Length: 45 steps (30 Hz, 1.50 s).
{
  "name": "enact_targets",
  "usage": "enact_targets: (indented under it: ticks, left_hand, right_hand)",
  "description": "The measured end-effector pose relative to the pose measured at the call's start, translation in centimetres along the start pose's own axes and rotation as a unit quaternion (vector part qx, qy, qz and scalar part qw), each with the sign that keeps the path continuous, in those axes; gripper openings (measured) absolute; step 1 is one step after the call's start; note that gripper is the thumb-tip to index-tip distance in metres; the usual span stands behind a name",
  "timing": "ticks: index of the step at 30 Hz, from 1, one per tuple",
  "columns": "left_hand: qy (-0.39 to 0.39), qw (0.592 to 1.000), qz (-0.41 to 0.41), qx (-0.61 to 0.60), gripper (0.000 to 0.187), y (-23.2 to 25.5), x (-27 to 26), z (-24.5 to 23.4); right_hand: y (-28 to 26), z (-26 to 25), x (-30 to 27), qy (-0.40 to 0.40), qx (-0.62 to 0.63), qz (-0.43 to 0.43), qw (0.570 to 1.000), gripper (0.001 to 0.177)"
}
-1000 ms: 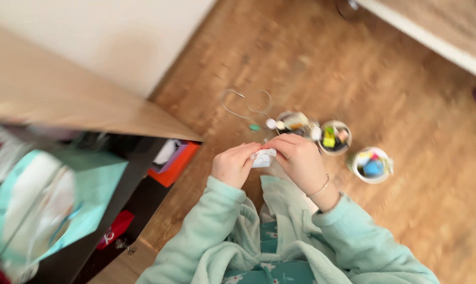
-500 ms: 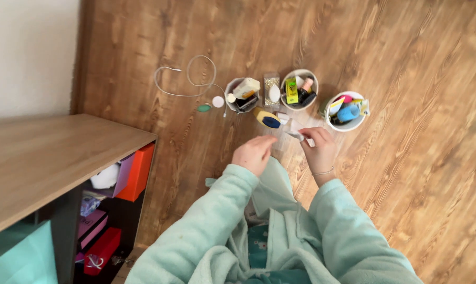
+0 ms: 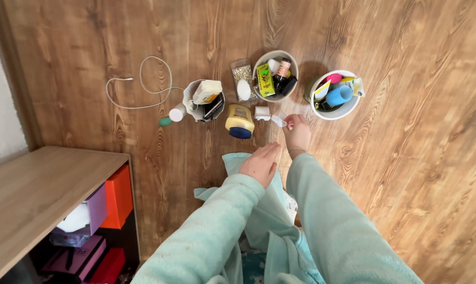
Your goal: The person opens a wooden cabinet and systematically removes various items, including bottles, containers, a cable, and small boxes, placing them on the floor. The person handles each item individually and sets it down in a pile.
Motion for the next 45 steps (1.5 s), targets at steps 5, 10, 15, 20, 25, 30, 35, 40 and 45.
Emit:
enact_targets:
  ticks: [5, 10, 15, 20, 25, 30, 35, 40, 45]
  left_hand:
    - [0.012, 0.999, 0.011, 0.029, 0.058, -2.2, 2.5, 3.0]
    - [-0.005, 0.999, 0.003, 0.035, 0.057, -3.4, 3.3, 4.9]
    - [-0.034, 0.999, -0.004, 0.037, 0.058, -3.7, 3.0, 4.6]
    - [-0.030, 0.999, -0.027, 0.018, 0.063, -3.0, 2.7, 2.3]
    - [0.007, 0.999, -0.030, -0.018, 0.063, -0.2, 1.6, -1.8]
    - [0.133, 0.988, -0.017, -0.078, 0.058, 1.7, -2.7, -9.2]
    - [0.287, 0.939, -0.068, -0.179, 0.053, 0.0, -13.1, -18.1]
    - [0.443, 0.866, -0.126, -0.192, 0.050, -3.9, -29.6, -24.9]
    - [0.623, 0.750, -0.146, -0.170, 0.045, -4.8, -49.5, -29.0]
  right_hand:
    - [4.0, 4.9, 1.1, -0.014, -0.032, -0.008, 0.999, 0.010]
    - [6.0, 7.6, 0.8, -0.037, -0.036, -0.026, 0.998, 0.012]
    - [6.0, 8.4, -0.3, -0.084, -0.023, -0.071, 0.994, 0.020]
    - [2.0, 3.7, -0.1, -0.155, 0.053, -0.026, 0.986, 0.046]
    - [-8.1, -7.6, 1.6, -0.114, 0.155, -0.039, 0.981, 0.031]
    - [-22.1, -15.5, 0.0, -0.101, 0.234, -0.164, 0.953, 0.022]
    - [-37.2, -17.0, -9.8, -0.196, 0.205, -0.366, 0.886, 0.017]
    - [-48.5, -17.5, -25.2, -0.298, 0.247, -0.476, 0.790, 0.014]
    - [-55.4, -19.3, -44.1, -0.400, 0.277, -0.581, 0.653, 0.013]
Point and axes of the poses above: each hand's wrist, its own x-axis towards the middle knuckle, its own z-axis out of the palm, y = z × x, the point moved 10 cm from there along x, towards the middle knuckle, and after that the axes turned 10 degrees about y, right-handed, at the moved point
